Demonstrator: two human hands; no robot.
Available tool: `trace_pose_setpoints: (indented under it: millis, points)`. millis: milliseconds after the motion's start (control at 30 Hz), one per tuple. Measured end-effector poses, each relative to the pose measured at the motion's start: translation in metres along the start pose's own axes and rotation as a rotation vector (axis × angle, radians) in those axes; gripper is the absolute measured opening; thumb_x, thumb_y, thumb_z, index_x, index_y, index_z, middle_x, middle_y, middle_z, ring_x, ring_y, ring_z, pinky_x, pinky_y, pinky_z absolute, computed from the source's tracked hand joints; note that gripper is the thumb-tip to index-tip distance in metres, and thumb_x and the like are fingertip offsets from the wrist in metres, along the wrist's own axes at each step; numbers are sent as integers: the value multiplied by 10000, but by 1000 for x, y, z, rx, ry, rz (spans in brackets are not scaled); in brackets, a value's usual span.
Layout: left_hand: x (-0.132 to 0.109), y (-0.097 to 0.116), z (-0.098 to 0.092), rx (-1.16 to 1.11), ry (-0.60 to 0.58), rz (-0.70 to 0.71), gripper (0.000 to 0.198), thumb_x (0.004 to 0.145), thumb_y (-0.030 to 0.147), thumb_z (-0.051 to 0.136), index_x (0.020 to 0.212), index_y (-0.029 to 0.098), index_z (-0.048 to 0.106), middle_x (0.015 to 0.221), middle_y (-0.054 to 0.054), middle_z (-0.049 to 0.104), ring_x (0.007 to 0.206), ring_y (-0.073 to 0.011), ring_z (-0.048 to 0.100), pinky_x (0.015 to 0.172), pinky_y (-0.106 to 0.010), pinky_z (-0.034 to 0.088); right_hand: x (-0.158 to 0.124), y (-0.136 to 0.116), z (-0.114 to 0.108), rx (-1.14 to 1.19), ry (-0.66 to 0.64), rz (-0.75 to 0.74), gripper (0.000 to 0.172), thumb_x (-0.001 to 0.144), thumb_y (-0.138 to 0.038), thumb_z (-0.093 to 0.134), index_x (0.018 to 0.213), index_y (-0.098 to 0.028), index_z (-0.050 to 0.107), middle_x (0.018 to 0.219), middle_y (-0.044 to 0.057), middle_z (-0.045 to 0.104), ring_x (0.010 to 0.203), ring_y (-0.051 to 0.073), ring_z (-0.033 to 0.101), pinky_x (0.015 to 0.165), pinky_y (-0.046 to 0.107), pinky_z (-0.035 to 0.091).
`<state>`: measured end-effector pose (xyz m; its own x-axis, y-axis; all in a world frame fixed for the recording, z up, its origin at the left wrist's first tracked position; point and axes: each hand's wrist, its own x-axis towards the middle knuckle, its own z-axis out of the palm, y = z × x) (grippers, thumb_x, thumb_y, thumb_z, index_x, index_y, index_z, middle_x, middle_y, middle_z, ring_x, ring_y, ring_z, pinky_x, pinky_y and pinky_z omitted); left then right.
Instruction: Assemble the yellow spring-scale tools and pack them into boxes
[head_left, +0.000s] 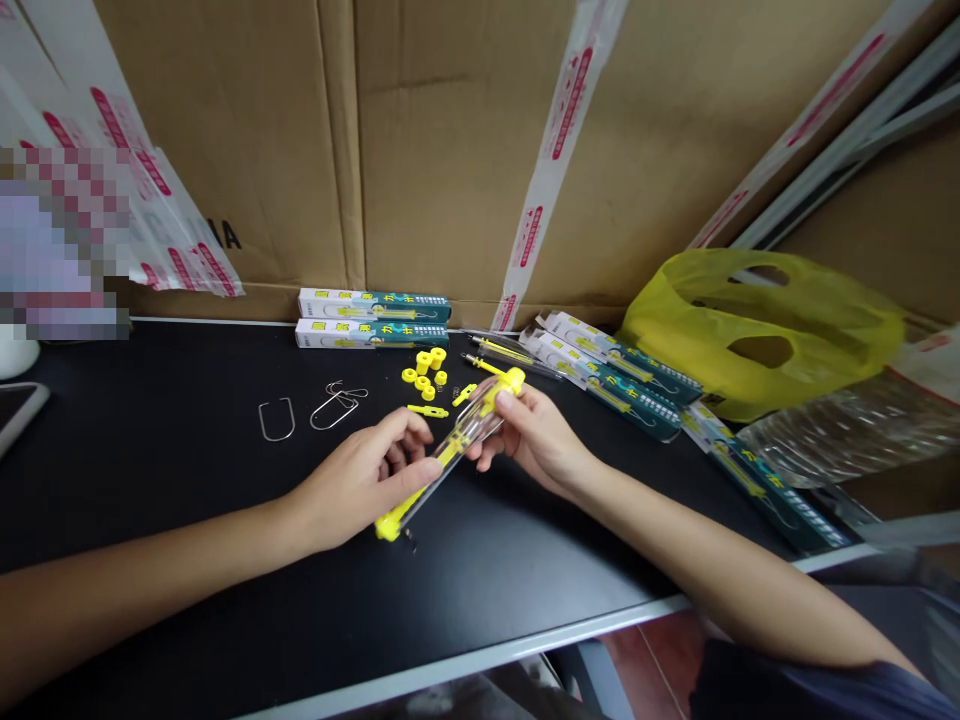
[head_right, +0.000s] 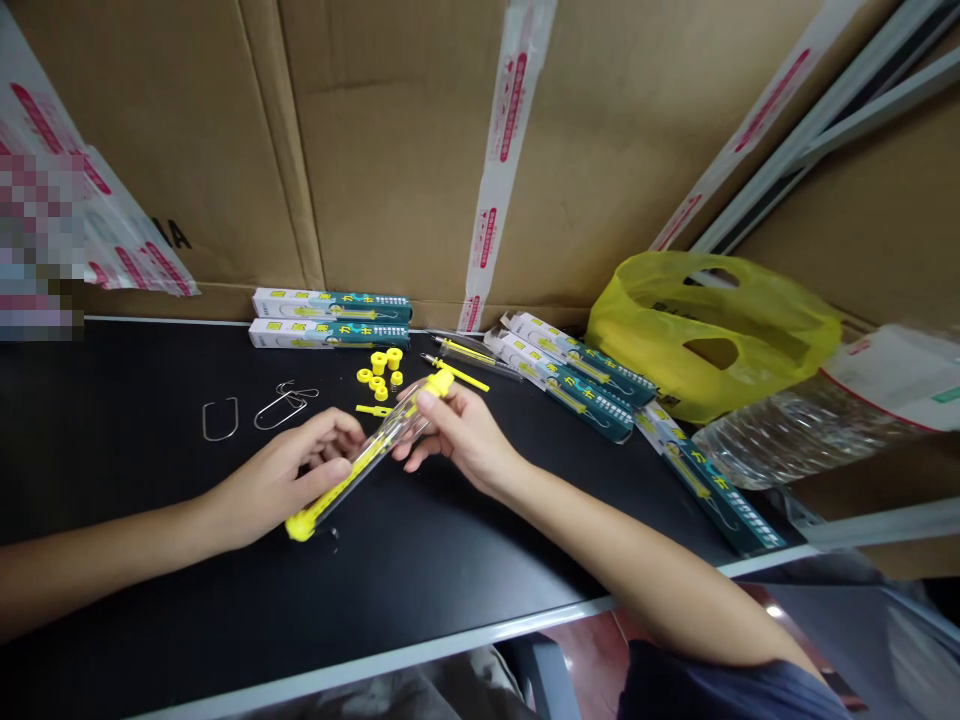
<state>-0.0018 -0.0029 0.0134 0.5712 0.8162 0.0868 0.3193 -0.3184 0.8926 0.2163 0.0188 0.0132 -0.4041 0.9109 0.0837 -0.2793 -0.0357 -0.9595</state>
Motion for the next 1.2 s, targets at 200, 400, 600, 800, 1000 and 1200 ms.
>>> trace_pose_setpoints:
  millis: [200, 400, 600, 800, 1000, 1200]
  points:
    - [-3, 11, 4, -38, -113, -26, 474, 940, 315, 437, 1391, 254, 304, 967, -12, 609, 726, -122, 590, 737, -275, 467, -9, 8, 17, -274, -139, -45, 314, 805, -419, 674, 997, -181, 605, 683, -9, 617, 506, 98, 581, 403, 189, 479]
    - [-3, 10, -3, 181, -15, -49, 370, 937, 342, 423, 1287, 223, 447, 912, -6, 605, 791, -156, 555, 740, -280, 416, 21, -38, -67, -1312, 398, -456, 367, 892, -419, 516, 1125, -145, 584, 1024, 124, 626, 897, 232, 586, 739, 362, 499]
    - [-2, 13, -8, 168, -75, -39, 317, 927, 441, 446, 1139, 226, 543, 752, 42, 567, 711, -137, 533, 680, -251, 386, 27, -59, -170, -2047, 848, -11, 497, 893, -411, 469, 1225, -54, 566, 1141, 232, 585, 1064, 360, 484, 859, 472, 386]
    - [-1, 10, -8, 224, -4, 17, 338, 875, 504, 521, 1040, 219, 596, 741, 44, 556, 681, -125, 512, 639, -235, 374, 25, -60, -172, -2066, 745, -18, 376, 891, -369, 481, 1111, -102, 625, 1065, 198, 589, 1012, 336, 507, 818, 431, 406]
    - [2, 18, -18, 226, 345, 91, 302, 838, 466, 583, 898, 171, 596, 800, 10, 613, 711, -137, 557, 631, -228, 406, 16, -60, -82, -1718, 331, -423, 309, 878, -349, 527, 1124, -162, 510, 1073, 137, 582, 943, 259, 585, 804, 353, 467]
    - [6, 20, -25, 372, 394, 131, 222, 843, 362, 586, 749, 170, 526, 680, 43, 510, 628, -104, 477, 551, -212, 351, -10, -31, -9, -1476, -307, -239, 248, 871, -313, 527, 1073, -198, 441, 994, 74, 645, 802, 202, 628, 711, 301, 489]
